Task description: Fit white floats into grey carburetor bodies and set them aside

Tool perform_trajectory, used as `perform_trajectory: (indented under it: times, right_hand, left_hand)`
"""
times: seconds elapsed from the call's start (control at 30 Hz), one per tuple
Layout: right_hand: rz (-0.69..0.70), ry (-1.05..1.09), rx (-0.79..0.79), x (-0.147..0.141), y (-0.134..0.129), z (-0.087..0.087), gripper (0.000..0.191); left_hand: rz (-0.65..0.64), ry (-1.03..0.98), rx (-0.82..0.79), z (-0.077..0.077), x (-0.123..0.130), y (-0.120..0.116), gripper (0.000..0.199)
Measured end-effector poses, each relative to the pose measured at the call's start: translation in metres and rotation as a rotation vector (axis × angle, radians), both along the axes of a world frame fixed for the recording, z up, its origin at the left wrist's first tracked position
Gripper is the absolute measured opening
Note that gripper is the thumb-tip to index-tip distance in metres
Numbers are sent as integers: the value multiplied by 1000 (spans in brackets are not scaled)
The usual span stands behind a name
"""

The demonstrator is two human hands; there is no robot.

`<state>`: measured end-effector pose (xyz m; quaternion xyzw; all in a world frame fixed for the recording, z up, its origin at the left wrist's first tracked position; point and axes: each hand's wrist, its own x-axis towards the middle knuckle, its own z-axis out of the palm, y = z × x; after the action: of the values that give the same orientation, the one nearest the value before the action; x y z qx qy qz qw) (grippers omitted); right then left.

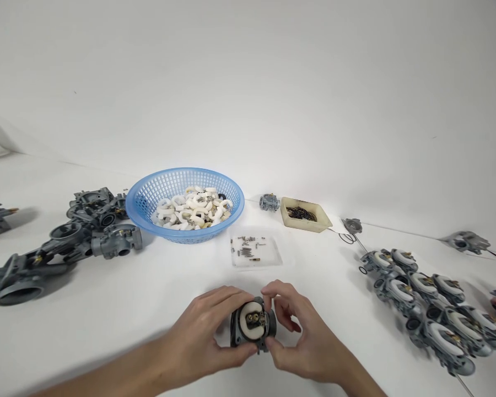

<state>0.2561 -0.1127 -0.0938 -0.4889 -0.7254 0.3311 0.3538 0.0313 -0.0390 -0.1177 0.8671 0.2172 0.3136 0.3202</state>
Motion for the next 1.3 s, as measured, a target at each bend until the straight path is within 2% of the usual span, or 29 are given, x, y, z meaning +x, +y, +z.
perform_trajectory:
  times: [0.13, 0.27, 0.37, 0.57, 0.73, 0.87, 1.0, 1.13, 1.3]
  right_hand:
    - [-61, 6, 34, 0, 0, 0, 69]
    - [-6, 26, 0, 1, -1, 1, 67]
    - [-54, 34, 20, 0, -1, 2, 62]
    - [-26, 59, -13, -2, -1, 6, 70]
    - [-123, 42, 45, -4, 1, 5, 63]
    - [-52, 38, 15, -2, 0, 1, 69]
    - [-51, 52, 16, 0, 0, 0, 62]
    - [2, 39, -3, 0, 0, 0, 73]
    - [-108, 16, 74, -6, 2, -1, 65]
  left_hand:
    - [-2, 12, -6, -2, 0, 0, 54]
    - [-4, 3, -12, -3, 0, 0, 55]
    - [-8, -3, -22, -1, -1, 0, 54]
    - [-23, 5, -46, 1, -1, -1, 55]
    - [-14, -16, -32, 1, 0, -1, 56]
    - [-16, -12, -28, 2, 0, -1, 54]
    - [-19, -3, -17, 3, 0, -1, 52]
    - [-30, 7, -16, 3, 0, -1, 55]
    - [-10, 9, 45, 1, 0, -1, 55]
